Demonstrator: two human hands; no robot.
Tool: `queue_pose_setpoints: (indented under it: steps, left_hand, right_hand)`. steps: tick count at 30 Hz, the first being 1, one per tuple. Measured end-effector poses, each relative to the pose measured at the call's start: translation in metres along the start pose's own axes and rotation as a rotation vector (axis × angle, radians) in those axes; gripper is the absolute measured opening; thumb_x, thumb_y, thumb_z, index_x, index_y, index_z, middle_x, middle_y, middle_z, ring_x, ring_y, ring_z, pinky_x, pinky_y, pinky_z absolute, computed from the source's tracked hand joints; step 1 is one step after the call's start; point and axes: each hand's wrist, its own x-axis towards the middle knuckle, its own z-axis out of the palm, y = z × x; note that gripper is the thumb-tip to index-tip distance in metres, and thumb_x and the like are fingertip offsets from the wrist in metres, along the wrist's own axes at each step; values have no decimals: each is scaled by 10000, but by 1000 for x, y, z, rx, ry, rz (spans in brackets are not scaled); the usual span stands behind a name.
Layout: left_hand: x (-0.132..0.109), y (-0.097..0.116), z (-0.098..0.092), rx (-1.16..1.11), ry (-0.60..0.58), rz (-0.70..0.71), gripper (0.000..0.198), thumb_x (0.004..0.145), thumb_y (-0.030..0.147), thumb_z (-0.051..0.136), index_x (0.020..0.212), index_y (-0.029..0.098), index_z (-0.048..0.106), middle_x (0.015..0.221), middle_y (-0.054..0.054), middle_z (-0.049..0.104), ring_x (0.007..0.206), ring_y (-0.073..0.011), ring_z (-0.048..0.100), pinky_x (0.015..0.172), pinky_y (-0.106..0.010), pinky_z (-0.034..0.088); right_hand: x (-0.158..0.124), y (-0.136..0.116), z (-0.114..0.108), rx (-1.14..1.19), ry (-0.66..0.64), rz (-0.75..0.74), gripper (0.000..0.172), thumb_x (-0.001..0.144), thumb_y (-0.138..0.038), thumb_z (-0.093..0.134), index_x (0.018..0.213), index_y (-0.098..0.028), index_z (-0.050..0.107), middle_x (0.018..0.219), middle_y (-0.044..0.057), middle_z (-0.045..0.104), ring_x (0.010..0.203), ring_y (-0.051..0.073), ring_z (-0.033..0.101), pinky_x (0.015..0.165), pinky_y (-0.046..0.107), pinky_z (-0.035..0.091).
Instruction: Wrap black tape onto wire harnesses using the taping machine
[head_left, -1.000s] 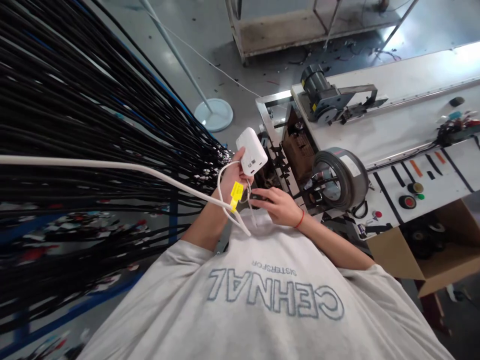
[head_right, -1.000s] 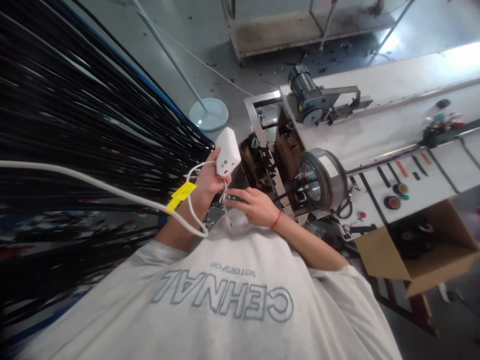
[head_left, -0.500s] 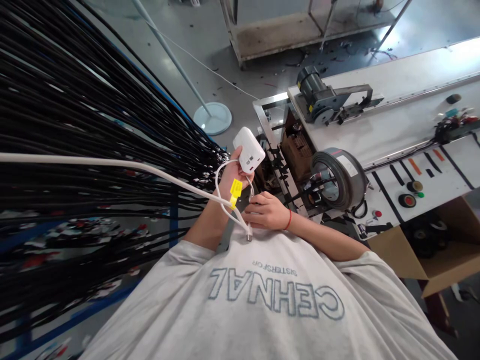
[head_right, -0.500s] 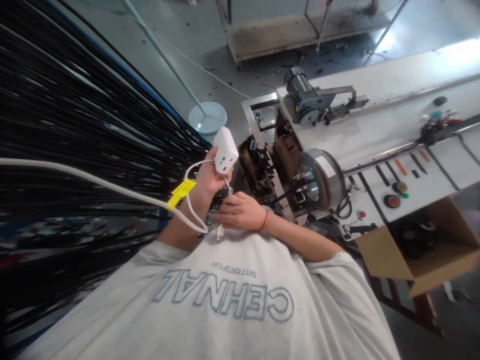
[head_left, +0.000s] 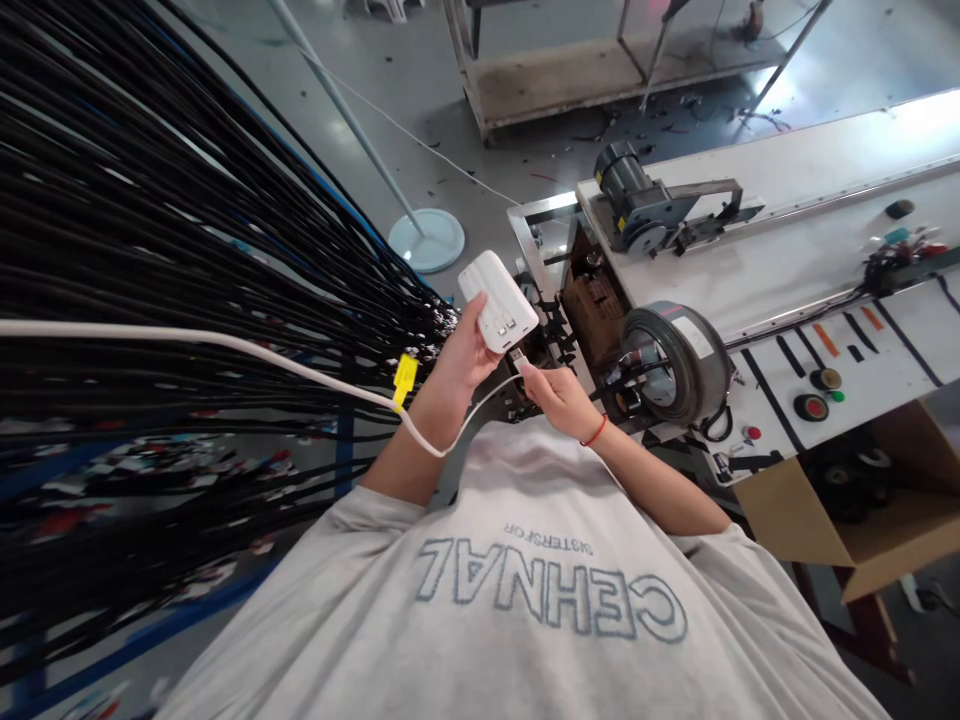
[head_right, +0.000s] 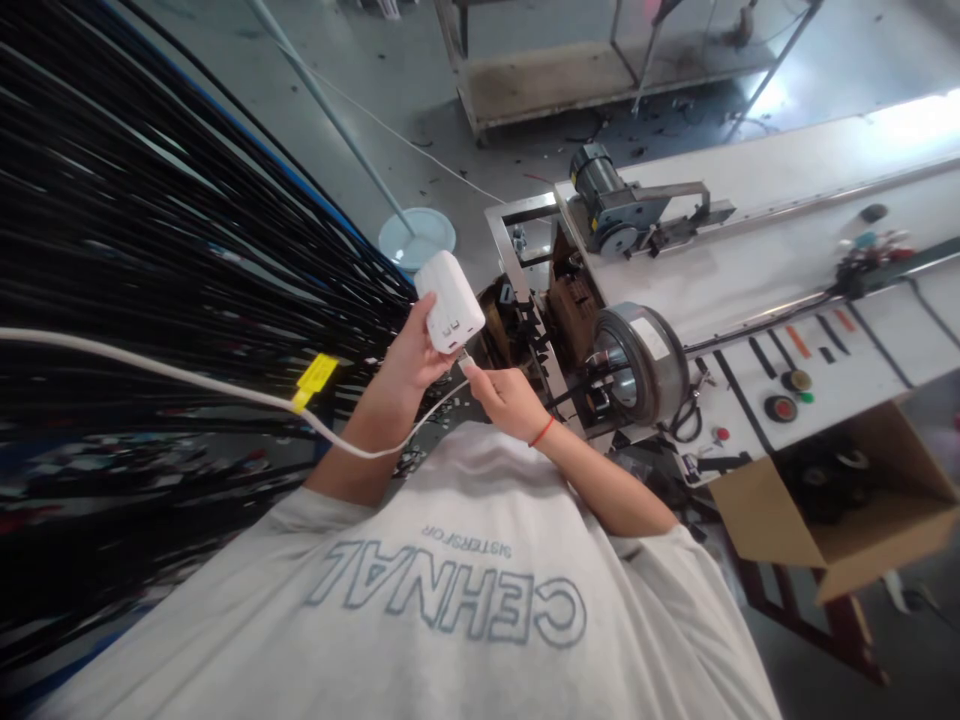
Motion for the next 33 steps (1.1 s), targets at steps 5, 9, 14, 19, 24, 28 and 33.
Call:
queue_pose_setpoints:
  steps: [5, 9, 14, 19, 24, 28, 33]
  left_hand:
    - [-6, -3, 6, -42, 9, -13, 206, 946, 308, 545, 998, 150, 666, 720, -18, 732, 600, -131, 688, 523, -181, 536]
    - [-6, -5, 4, 22, -6, 37, 275, 890, 376, 639, 1061, 162, 662, 758, -21, 739, 695, -153, 718, 578, -179, 550]
    - [-6, -7, -1, 46, 16, 101, 358, 841, 388, 702, 1110, 157, 653, 860, -41, 750, 812, -174, 730, 689, -205, 579]
    - [-6, -11, -4, 32, 35, 127, 365, 838, 368, 707, 1131, 156, 652, 875, -42, 751, 817, -173, 729, 699, -208, 579]
    - [-6, -16, -4, 31, 46, 156, 318, 833, 352, 711, 1073, 148, 665, 836, -34, 744, 790, -162, 722, 693, -208, 570]
    - [-5, -18, -5, 18, 98, 170, 293, 837, 379, 700, 1033, 165, 661, 826, -20, 736, 774, -148, 719, 668, -190, 556]
    - [-3, -18, -10, -49, 131, 197, 250, 886, 379, 635, 1027, 173, 656, 871, -27, 745, 806, -142, 724, 685, -185, 556]
  right_hand:
    - [3, -3, -1, -83, 7, -37, 668, 910, -745, 232, 516, -211, 313, 478, -25, 334, 486, 82, 273, 517, 272, 238]
    - [4, -3, -3, -144, 5, -49, 652, 924, -724, 224, 519, -214, 274, 468, -25, 318, 479, 80, 250, 509, 280, 202]
    - [5, -3, -4, -208, 10, -60, 647, 931, -714, 231, 518, -216, 251, 461, -23, 313, 471, 78, 234, 514, 291, 186]
    - [7, 1, -3, -125, -9, -15, 666, 896, -764, 227, 515, -219, 264, 466, -29, 297, 479, 80, 248, 504, 281, 204]
    - [8, 3, 3, -38, -23, -2, 664, 911, -736, 250, 512, -211, 329, 478, -25, 340, 485, 82, 293, 518, 271, 249]
    - [10, 8, 7, 33, 1, 20, 633, 941, -673, 297, 537, -196, 397, 504, -27, 389, 502, 84, 344, 537, 254, 295]
    - [7, 12, 9, -103, 279, -62, 419, 920, -563, 507, 978, -165, 626, 636, -22, 524, 563, 108, 449, 586, 239, 385]
